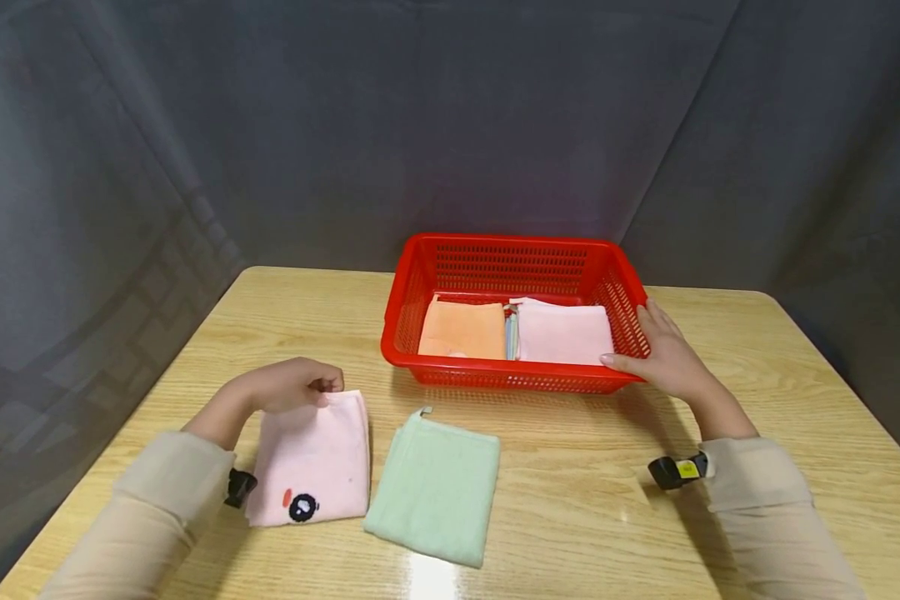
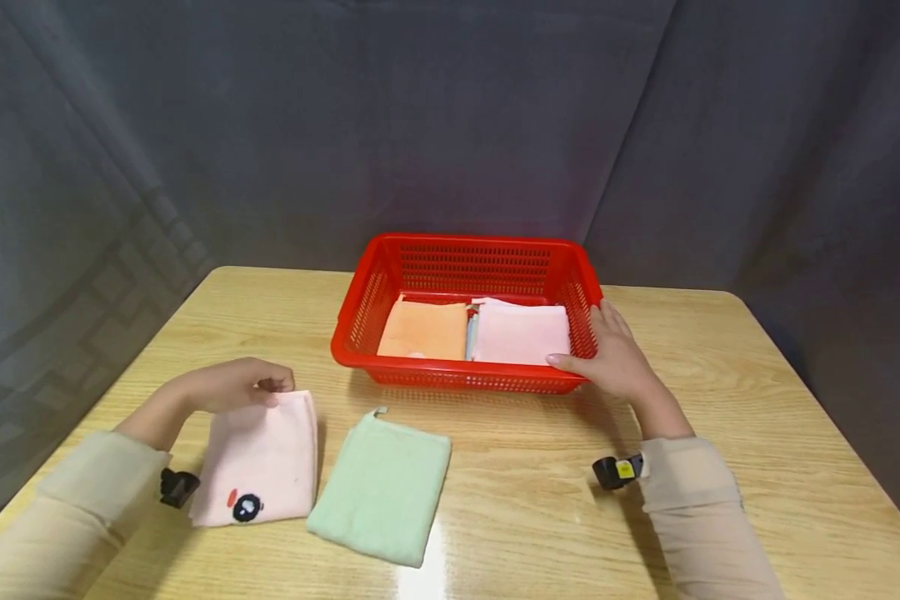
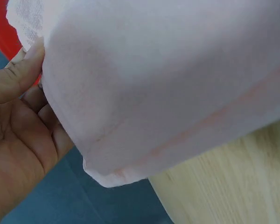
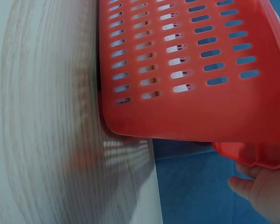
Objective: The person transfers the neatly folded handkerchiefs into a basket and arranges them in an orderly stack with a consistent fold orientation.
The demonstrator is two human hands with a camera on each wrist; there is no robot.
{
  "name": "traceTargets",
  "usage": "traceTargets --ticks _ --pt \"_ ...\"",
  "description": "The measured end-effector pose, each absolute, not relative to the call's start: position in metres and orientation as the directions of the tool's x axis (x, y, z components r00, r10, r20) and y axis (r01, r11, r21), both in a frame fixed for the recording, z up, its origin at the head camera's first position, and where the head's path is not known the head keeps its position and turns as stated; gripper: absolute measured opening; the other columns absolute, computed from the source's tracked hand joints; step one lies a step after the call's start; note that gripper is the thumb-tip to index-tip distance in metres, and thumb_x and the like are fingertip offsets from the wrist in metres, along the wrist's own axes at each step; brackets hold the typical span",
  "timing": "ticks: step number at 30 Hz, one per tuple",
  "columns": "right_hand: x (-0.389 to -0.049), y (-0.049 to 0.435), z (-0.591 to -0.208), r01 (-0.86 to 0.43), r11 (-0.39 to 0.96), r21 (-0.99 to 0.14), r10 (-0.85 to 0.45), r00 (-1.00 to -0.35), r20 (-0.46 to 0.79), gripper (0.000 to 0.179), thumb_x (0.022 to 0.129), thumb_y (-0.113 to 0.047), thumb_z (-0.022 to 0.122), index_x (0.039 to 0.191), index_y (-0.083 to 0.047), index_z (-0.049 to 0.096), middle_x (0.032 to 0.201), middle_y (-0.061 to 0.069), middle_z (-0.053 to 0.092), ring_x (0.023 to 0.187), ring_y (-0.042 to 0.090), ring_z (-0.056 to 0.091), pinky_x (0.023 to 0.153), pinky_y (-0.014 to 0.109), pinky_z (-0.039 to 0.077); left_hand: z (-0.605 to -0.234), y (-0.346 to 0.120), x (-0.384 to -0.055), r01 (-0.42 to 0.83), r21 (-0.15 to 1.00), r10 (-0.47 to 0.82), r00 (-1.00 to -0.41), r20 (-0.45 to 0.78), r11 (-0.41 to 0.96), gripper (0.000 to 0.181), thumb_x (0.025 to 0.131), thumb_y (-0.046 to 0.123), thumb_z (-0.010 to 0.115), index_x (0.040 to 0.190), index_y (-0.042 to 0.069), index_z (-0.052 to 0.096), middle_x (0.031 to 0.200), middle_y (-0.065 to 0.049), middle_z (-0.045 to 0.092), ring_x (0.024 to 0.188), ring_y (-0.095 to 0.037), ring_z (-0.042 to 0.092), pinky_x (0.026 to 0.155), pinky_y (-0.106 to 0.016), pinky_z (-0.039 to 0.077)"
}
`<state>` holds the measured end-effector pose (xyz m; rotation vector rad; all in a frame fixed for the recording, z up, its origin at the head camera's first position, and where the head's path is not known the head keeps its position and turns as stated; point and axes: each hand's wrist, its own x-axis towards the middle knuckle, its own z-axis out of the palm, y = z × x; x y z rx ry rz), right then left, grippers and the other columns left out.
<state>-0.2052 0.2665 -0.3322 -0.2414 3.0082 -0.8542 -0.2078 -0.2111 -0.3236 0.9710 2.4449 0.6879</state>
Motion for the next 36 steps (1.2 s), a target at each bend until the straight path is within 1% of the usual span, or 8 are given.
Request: traceTargets --ticks 10,17,27,31,36 --pt "-0.206 0.266 -0.331 -0.142 0.840 -0.523 -0.149 -0.988 0.029 0.104 0.071 -0.050 0.061 0.134 0.007 0.001 0.140 0.023 -0.007 0.126 0.039 -0.004 0.087 0.064 0.015 -0.312 -0.216 -0.206 0.507 0.583 0.702 -0.693 -0.163 0.635 0.017 0.080 -0.003 0.054 0.072 0.011 0.048 0.064 0.005 0.038 0.064 -0.010 0.040 0.058 -0.024 0.032" --pt "-0.206 0.267 -0.332 -0.157 0.831 -0.533 -0.161 -0.986 0.039 0.104 0.072 -0.049 0.062 0.134 0.009 0.002 0.140 0.024 -0.006 0.126 0.038 -0.005 0.089 0.063 0.011 -0.302 -0.214 -0.205 0.560 0.530 0.706 -0.700 -0.107 0.636 0.017 0.080 -0.001 0.055 0.074 0.014 0.051 0.067 0.007 0.043 0.066 -0.010 0.042 0.059 -0.024 0.034" --pt "-0.206 0.265 -0.331 -0.157 0.831 -0.533 -0.162 -0.986 0.038 0.104 0.071 -0.049 0.062 0.134 0.009 0.002 0.139 0.025 -0.005 0.126 0.039 -0.005 0.089 0.064 0.012 -0.293 -0.210 -0.204 0.566 0.505 0.669 -0.743 -0.029 0.651 0.014 0.079 -0.002 0.057 0.080 0.012 0.055 0.073 0.005 0.049 0.070 -0.013 0.046 0.063 -0.027 0.039" --pt "-0.205 0.266 -0.331 -0.155 0.832 -0.532 -0.161 -0.986 0.035 0.104 0.071 -0.049 0.062 0.134 0.009 0.001 0.139 0.025 -0.006 0.126 0.039 -0.006 0.088 0.064 0.012 -0.288 -0.210 -0.204 0.557 0.506 0.649 -0.761 -0.007 0.659 0.012 0.080 -0.001 0.057 0.082 0.011 0.057 0.076 0.002 0.053 0.072 -0.014 0.048 0.065 -0.030 0.041" --pt "-0.205 0.266 -0.331 -0.150 0.835 -0.529 -0.157 -0.987 0.033 0.104 0.071 -0.049 0.062 0.134 0.008 0.001 0.139 0.024 -0.006 0.126 0.039 -0.006 0.088 0.064 0.013 -0.282 -0.209 -0.204 0.561 0.505 0.641 -0.767 0.021 0.655 0.010 0.080 0.001 0.058 0.083 0.011 0.057 0.078 0.000 0.055 0.074 -0.015 0.049 0.067 -0.031 0.042"
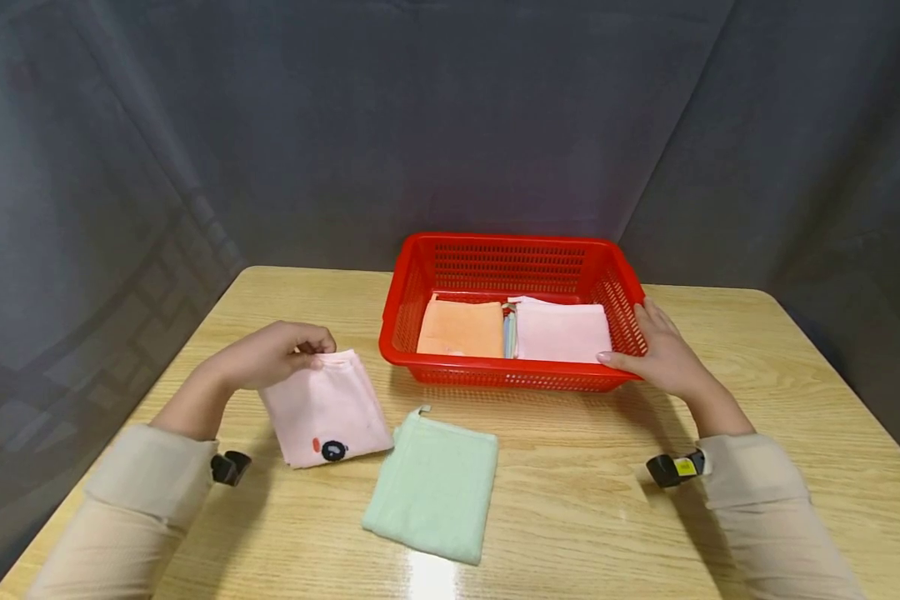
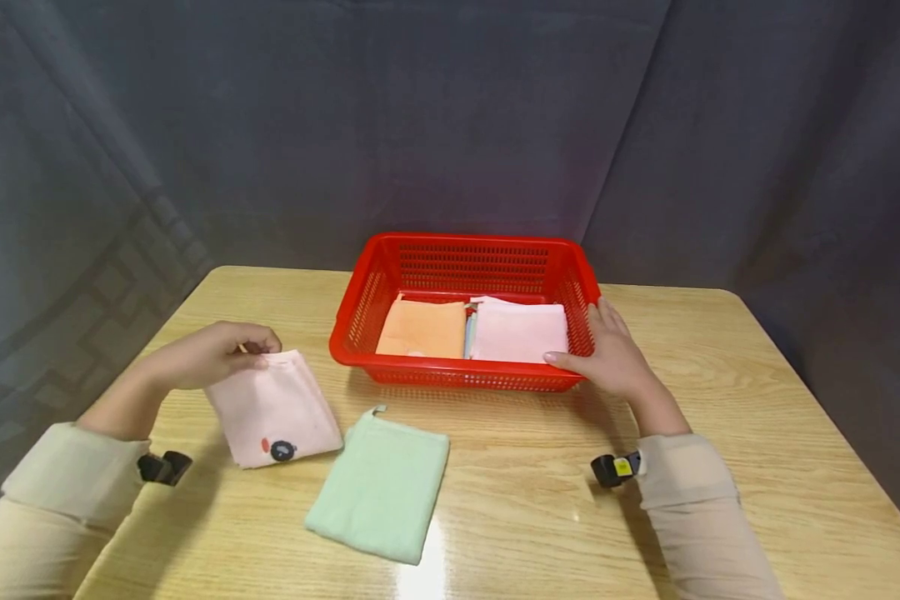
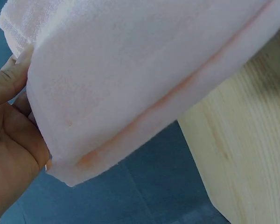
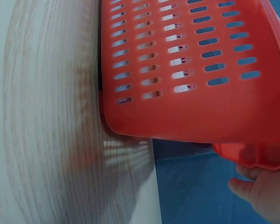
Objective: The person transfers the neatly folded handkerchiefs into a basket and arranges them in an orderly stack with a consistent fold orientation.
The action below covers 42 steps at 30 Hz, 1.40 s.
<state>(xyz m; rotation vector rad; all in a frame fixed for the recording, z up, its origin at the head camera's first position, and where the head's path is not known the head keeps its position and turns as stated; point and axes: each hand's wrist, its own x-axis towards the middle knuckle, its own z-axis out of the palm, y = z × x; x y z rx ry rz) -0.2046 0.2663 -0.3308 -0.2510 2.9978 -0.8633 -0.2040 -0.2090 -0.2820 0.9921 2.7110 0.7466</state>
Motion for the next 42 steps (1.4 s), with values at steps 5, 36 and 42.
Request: traceTargets --ticks 5,36,42 --pt "-0.205 0.266 -0.332 -0.150 0.833 -0.532 -0.159 -0.987 0.029 0.105 0.071 -0.050 0.062 0.134 0.007 0.001 0.140 0.024 -0.006 0.126 0.038 -0.006 0.088 0.065 0.013 -0.277 -0.207 -0.202 0.556 0.532 0.636 -0.770 0.040 0.639 0.014 0.079 -0.002 0.058 0.083 0.011 0.058 0.078 0.003 0.054 0.074 -0.015 0.049 0.066 -0.031 0.041" --pt "-0.205 0.267 -0.333 -0.162 0.843 -0.513 -0.172 -0.985 0.029 0.103 0.073 -0.050 0.060 0.134 0.008 0.000 0.140 0.024 -0.008 0.125 0.039 -0.007 0.088 0.064 0.012 -0.238 -0.180 -0.207 0.621 0.545 0.703 -0.707 0.079 0.563 0.009 0.081 0.002 0.057 0.084 0.010 0.059 0.080 -0.006 0.056 0.071 -0.017 0.050 0.058 -0.029 0.043" --pt "-0.205 0.267 -0.331 -0.173 0.844 -0.507 -0.178 -0.983 0.039 0.102 0.074 -0.049 0.060 0.133 0.009 0.000 0.139 0.025 -0.008 0.125 0.040 -0.006 0.090 0.063 0.010 -0.227 -0.175 -0.211 0.628 0.548 0.710 -0.699 0.085 0.553 0.012 0.081 -0.002 0.055 0.085 0.009 0.059 0.081 -0.005 0.057 0.070 -0.017 0.050 0.057 -0.029 0.043"
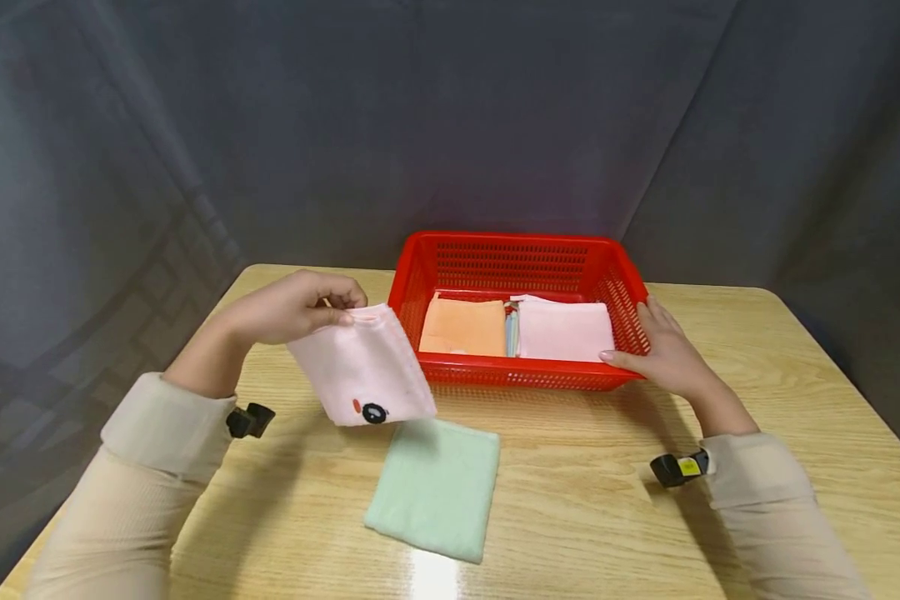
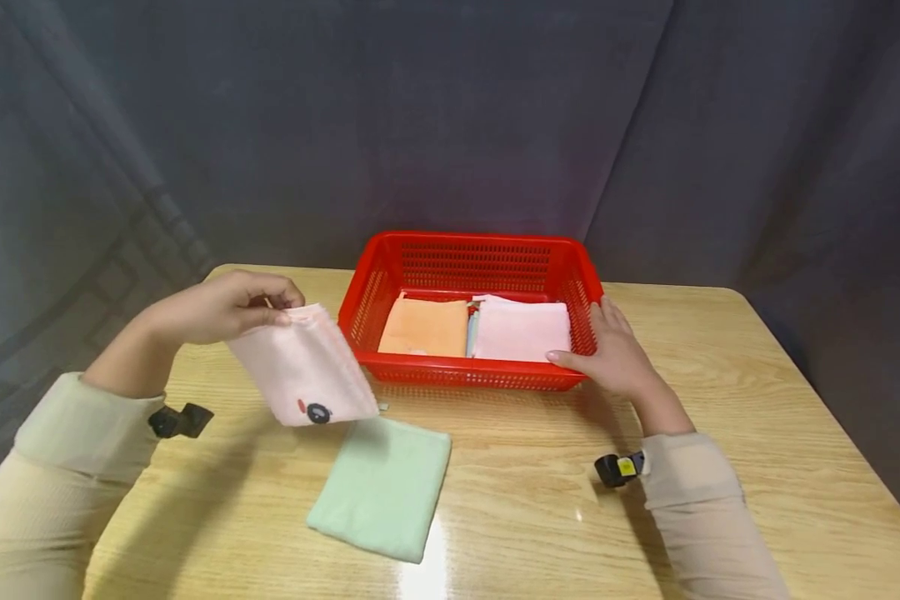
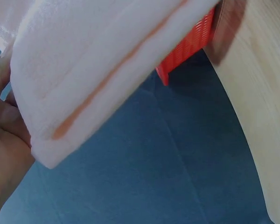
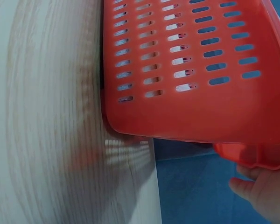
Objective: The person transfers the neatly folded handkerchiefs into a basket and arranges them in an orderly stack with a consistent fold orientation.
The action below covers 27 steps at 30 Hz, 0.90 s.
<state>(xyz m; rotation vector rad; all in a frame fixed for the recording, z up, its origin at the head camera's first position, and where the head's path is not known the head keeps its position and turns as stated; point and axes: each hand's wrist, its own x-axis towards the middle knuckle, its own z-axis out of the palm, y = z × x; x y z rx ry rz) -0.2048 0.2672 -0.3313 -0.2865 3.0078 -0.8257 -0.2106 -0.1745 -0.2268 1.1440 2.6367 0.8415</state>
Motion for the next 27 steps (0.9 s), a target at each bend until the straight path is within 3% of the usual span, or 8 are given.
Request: traceTargets --ticks 11,27 --pt "-0.206 0.268 -0.332 -0.162 0.846 -0.509 -0.163 -0.986 0.042 0.103 0.073 -0.049 0.060 0.134 0.008 0.001 0.139 0.025 -0.006 0.126 0.039 -0.006 0.089 0.064 0.012 -0.221 -0.169 -0.217 0.607 0.557 0.683 -0.724 0.096 0.566 0.010 0.081 0.000 0.055 0.087 0.007 0.059 0.080 -0.004 0.056 0.070 -0.018 0.051 0.057 -0.030 0.043" --pt "-0.205 0.267 -0.333 -0.158 0.841 -0.518 -0.158 -0.986 0.045 0.102 0.072 -0.049 0.061 0.134 0.008 0.002 0.140 0.024 -0.006 0.126 0.039 -0.005 0.087 0.065 0.013 -0.211 -0.150 -0.232 0.659 0.517 0.696 -0.701 0.157 0.547 0.008 0.083 0.003 0.055 0.089 0.007 0.058 0.082 -0.003 0.057 0.072 -0.016 0.051 0.062 -0.030 0.041"
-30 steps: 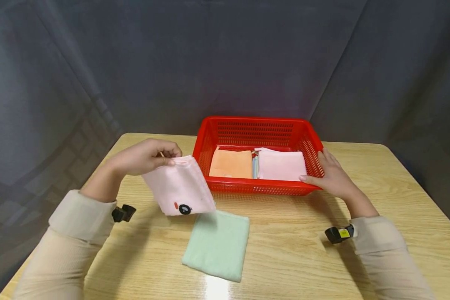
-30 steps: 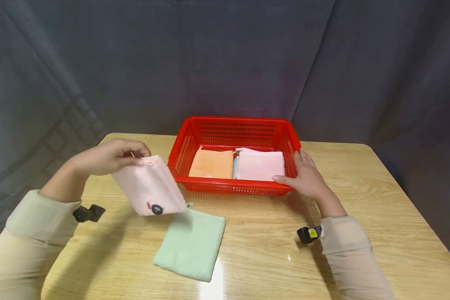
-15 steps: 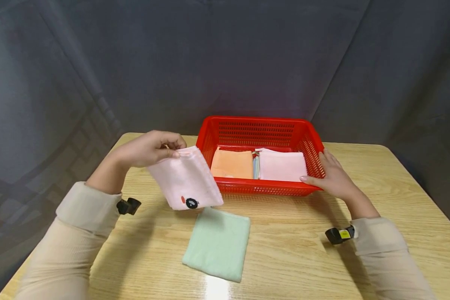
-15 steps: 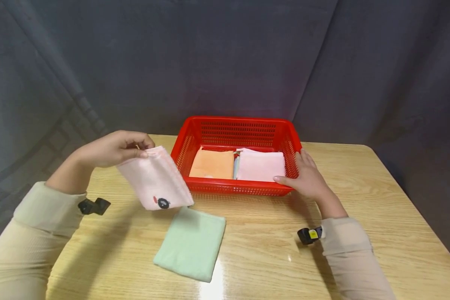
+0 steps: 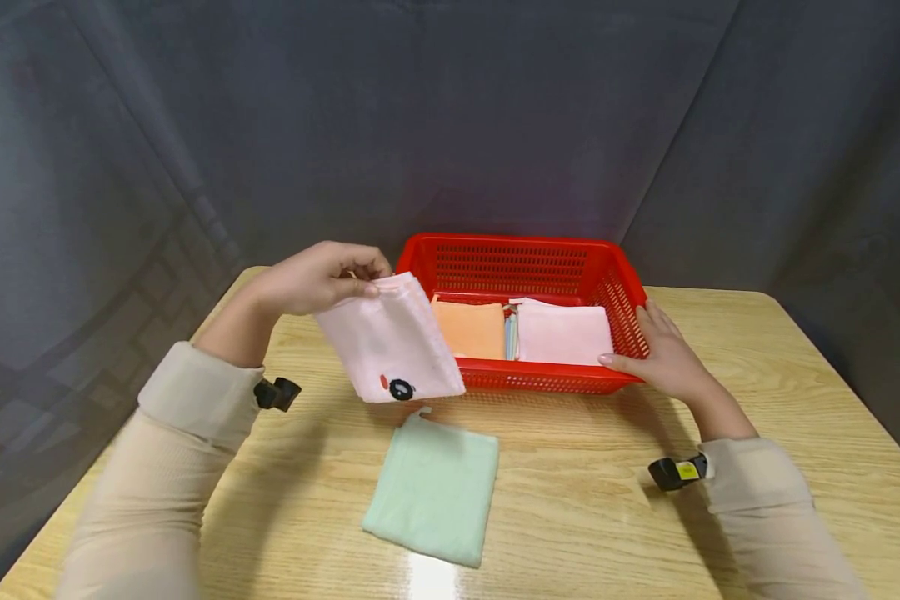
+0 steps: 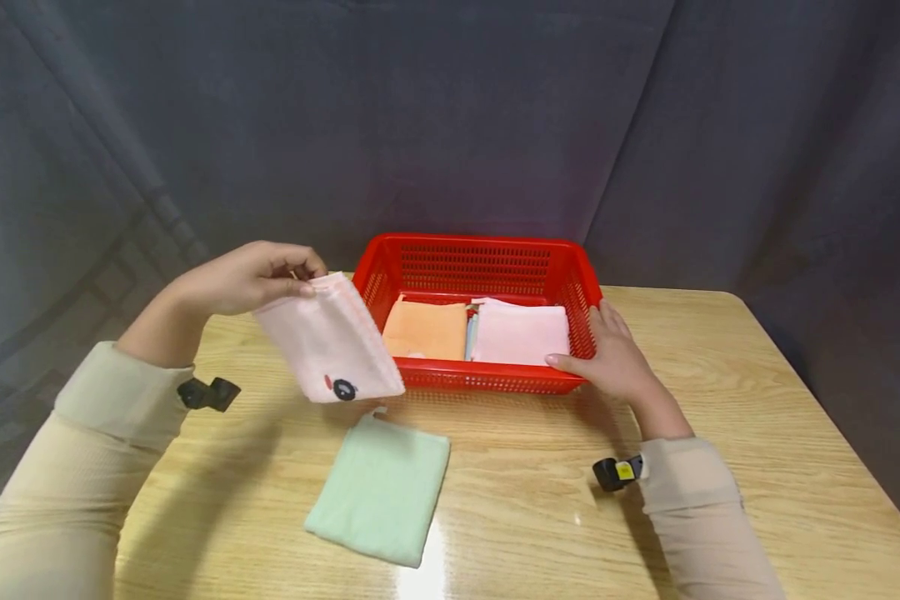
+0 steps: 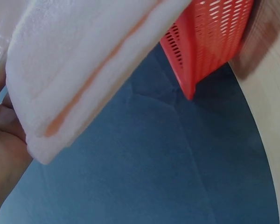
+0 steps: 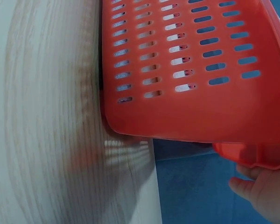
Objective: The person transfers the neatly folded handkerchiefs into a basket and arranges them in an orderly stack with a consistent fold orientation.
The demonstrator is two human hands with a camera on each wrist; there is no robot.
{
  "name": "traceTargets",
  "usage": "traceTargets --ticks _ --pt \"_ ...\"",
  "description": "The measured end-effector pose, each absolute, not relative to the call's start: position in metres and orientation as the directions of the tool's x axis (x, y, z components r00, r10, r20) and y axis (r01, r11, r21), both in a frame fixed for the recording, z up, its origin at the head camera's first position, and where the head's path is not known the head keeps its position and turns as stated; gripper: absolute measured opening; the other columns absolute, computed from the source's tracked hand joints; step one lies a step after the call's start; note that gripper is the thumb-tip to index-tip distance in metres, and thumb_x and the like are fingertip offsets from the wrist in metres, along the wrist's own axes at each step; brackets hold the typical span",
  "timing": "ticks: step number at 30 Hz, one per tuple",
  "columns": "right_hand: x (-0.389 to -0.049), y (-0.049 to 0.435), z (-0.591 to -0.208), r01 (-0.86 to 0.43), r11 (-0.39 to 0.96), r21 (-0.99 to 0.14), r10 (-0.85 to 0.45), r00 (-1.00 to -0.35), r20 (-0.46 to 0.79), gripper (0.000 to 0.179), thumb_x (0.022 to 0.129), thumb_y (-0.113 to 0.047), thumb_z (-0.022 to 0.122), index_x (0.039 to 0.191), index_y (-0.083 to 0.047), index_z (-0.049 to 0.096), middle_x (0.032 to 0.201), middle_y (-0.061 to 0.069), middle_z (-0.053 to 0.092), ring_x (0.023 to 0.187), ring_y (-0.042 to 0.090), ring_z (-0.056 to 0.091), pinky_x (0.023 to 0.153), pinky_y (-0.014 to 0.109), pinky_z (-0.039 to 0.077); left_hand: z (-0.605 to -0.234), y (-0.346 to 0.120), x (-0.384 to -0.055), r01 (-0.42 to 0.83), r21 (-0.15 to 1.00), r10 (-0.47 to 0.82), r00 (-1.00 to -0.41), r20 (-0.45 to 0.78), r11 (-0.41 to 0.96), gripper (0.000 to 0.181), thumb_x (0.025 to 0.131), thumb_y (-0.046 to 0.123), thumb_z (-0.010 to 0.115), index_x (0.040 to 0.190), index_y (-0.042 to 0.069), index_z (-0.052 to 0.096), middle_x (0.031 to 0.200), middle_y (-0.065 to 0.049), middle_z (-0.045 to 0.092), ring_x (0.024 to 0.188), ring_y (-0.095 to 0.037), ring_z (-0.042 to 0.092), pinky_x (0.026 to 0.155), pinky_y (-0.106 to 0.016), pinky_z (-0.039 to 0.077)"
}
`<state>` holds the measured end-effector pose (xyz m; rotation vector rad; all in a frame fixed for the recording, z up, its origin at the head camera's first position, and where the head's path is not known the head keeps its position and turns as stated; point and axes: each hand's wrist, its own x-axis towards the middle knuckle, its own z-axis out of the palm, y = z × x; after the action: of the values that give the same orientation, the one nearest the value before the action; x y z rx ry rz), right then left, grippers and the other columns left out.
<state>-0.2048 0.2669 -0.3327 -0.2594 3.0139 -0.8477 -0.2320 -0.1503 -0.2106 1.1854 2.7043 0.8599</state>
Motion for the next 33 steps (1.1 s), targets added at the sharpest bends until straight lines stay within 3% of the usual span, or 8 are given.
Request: traceTargets --ticks 19,33 --pt "-0.203 0.271 -0.332 -0.145 0.841 -0.521 -0.147 -0.988 0.038 0.103 0.072 -0.048 0.061 0.134 0.007 0.001 0.140 0.024 -0.007 0.126 0.039 -0.006 0.087 0.065 0.013 -0.194 -0.128 -0.252 0.661 0.520 0.685 -0.705 0.183 0.541 0.008 0.083 0.004 0.055 0.089 0.008 0.058 0.080 -0.004 0.055 0.073 -0.014 0.049 0.065 -0.028 0.040" --pt "-0.203 0.268 -0.332 -0.168 0.835 -0.524 -0.170 -0.984 0.045 0.102 0.073 -0.048 0.061 0.134 0.008 0.001 0.140 0.024 -0.007 0.126 0.039 -0.006 0.089 0.064 0.011 -0.190 -0.123 -0.259 0.629 0.533 0.591 -0.760 0.271 0.565 0.009 0.082 0.002 0.055 0.090 0.006 0.059 0.083 -0.007 0.055 0.077 -0.017 0.048 0.067 -0.028 0.038"
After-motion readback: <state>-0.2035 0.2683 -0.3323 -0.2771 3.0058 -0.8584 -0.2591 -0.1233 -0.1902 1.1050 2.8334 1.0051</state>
